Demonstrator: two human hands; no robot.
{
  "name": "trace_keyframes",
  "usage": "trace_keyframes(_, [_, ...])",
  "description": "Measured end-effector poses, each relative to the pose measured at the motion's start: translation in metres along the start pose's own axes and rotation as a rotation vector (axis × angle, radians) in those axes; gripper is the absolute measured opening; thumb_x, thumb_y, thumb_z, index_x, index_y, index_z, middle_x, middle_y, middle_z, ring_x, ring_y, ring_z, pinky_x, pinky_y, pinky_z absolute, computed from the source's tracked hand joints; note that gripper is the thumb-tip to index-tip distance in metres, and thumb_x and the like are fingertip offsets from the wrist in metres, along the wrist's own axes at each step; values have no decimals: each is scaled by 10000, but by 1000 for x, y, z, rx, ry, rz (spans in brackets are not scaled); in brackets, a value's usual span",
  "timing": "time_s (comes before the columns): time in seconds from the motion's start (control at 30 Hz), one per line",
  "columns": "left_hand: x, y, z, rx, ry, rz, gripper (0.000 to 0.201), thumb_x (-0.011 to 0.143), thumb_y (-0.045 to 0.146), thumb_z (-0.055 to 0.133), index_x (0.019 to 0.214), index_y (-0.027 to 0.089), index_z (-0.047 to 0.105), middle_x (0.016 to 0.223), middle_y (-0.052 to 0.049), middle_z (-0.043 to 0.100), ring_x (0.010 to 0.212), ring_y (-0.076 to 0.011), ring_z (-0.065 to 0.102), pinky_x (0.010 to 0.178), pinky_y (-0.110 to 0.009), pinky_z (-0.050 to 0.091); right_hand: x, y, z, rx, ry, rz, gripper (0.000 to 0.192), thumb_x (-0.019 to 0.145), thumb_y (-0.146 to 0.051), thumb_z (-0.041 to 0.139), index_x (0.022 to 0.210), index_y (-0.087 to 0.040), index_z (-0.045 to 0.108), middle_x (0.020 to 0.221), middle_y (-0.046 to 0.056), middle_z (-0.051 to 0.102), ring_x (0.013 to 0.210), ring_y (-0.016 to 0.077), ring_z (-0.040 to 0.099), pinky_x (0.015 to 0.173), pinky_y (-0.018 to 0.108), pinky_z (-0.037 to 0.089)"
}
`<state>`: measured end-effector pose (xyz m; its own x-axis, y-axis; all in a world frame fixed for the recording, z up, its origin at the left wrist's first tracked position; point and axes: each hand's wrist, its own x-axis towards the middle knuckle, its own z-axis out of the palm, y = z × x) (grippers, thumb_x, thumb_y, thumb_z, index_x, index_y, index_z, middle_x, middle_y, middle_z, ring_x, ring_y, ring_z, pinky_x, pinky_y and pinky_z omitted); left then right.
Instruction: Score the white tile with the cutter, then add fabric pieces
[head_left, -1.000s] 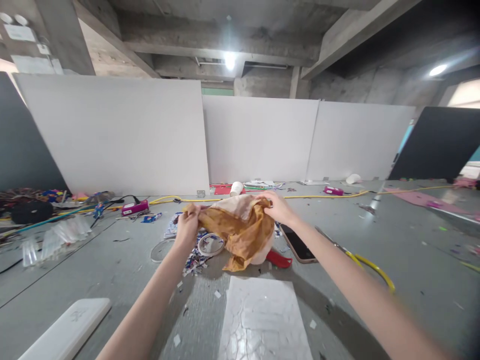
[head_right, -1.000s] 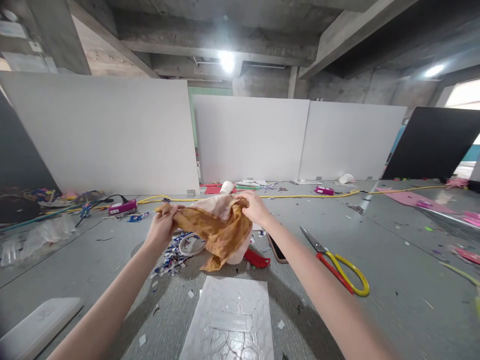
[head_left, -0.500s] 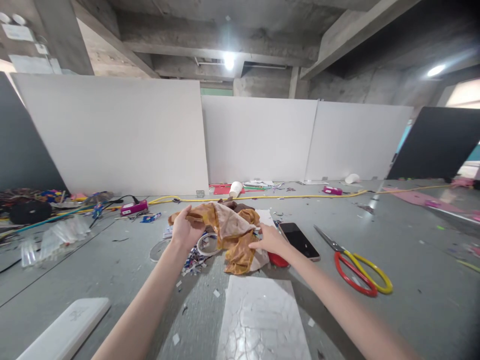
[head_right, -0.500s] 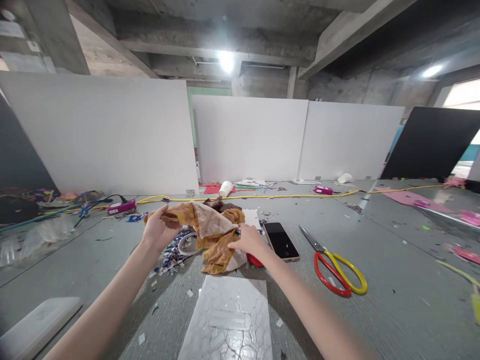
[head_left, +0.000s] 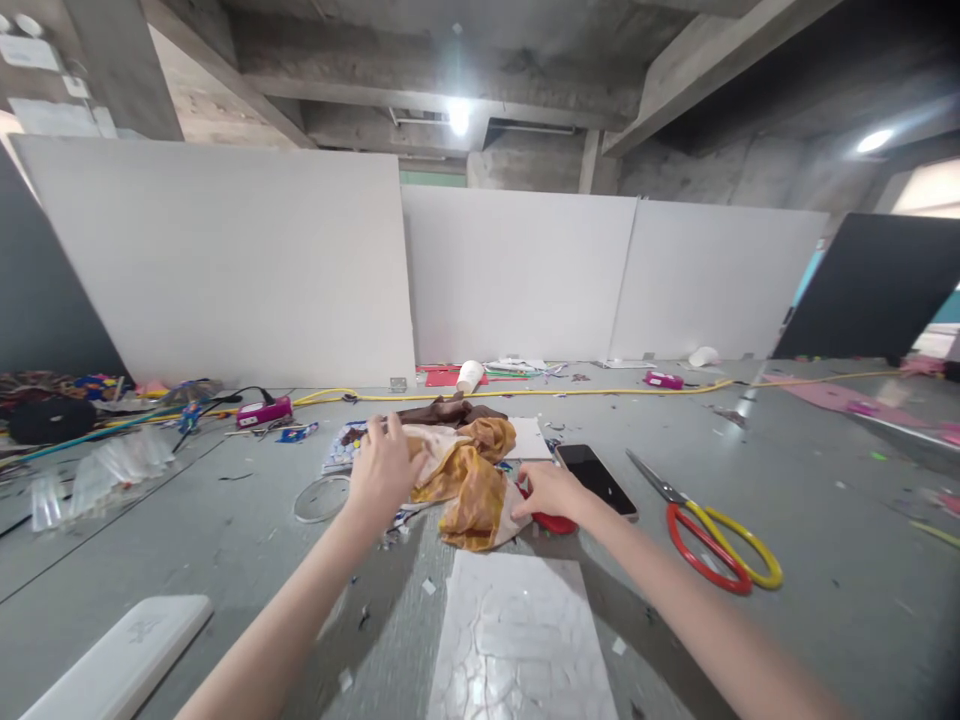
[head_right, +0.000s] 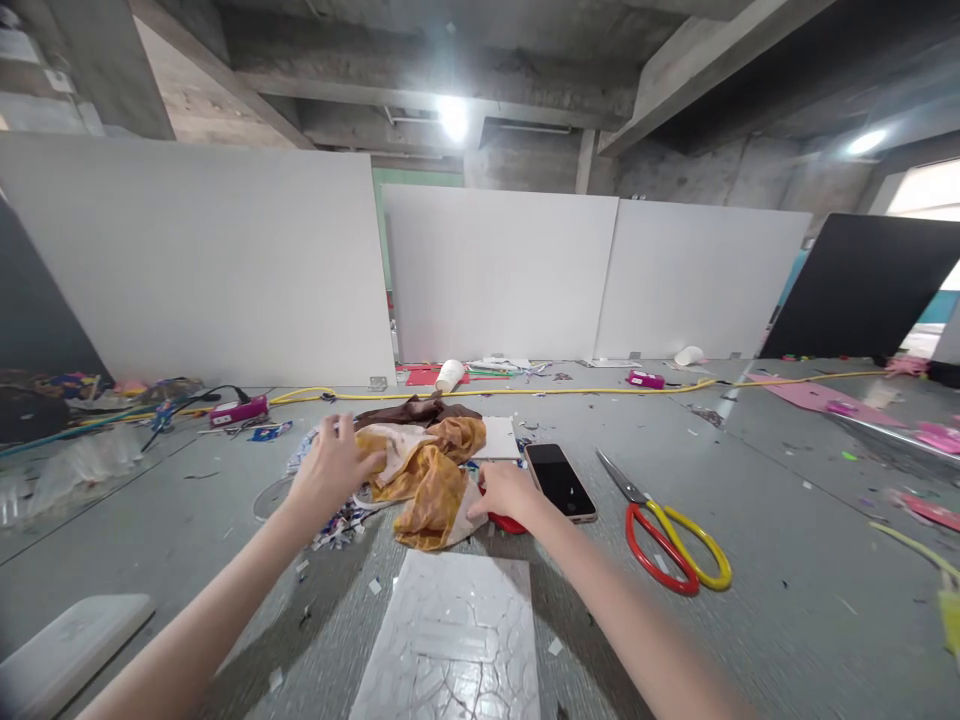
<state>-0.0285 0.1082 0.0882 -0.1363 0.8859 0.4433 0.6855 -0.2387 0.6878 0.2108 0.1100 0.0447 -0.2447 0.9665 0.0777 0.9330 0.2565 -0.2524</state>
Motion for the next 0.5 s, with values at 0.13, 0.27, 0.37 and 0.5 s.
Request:
trace_keyframes(0.13, [-35, -2, 32, 81, -310, 4, 288, 518, 248, 805, 706, 182, 598, 915, -71, 601, 929, -322, 566, 814, -396, 429, -5, -1, 3, -38, -23, 4, 310, 606, -236, 679, 906, -181, 627, 876, 79, 680, 867, 251, 617, 659, 270, 407])
trace_keyframes(0.27, [-45, -9, 58, 63, -510, -47, 223, 835, 286, 601, 1014, 154, 578, 1039, -65, 579, 914, -211, 578, 775, -379, 480, -11, 0, 0, -41, -53, -22, 359, 628, -238, 664, 976, -172, 607, 911, 85, 674, 868, 235, 618, 686, 271, 410])
trace_keyframes(0.37, [-35, -17, 64, -19, -560, -100, 284, 893, 295, 521, 1139, 152, 516, 1130, -75, 541, 942, -212, 570, 779, -397, 493, -16, 4, -2, -44, -100, -50, 532, 551, -265, 732, 1050, -166, 575, 978, 106, 662, 898, 257, 612, 675, 276, 421])
trace_keyframes(0.5, [-16, -29, 59, -170, -504, -199, 290, 887, 299, 529, 1134, 146, 521, 1126, -75, 543, 938, -218, 571, 776, -400, 494, -24, 8, -3, -64, -133, -30, 550, 498, -148, 740, 1023, -147, 576, 966, 123, 656, 888, 269, 617, 655, 273, 430])
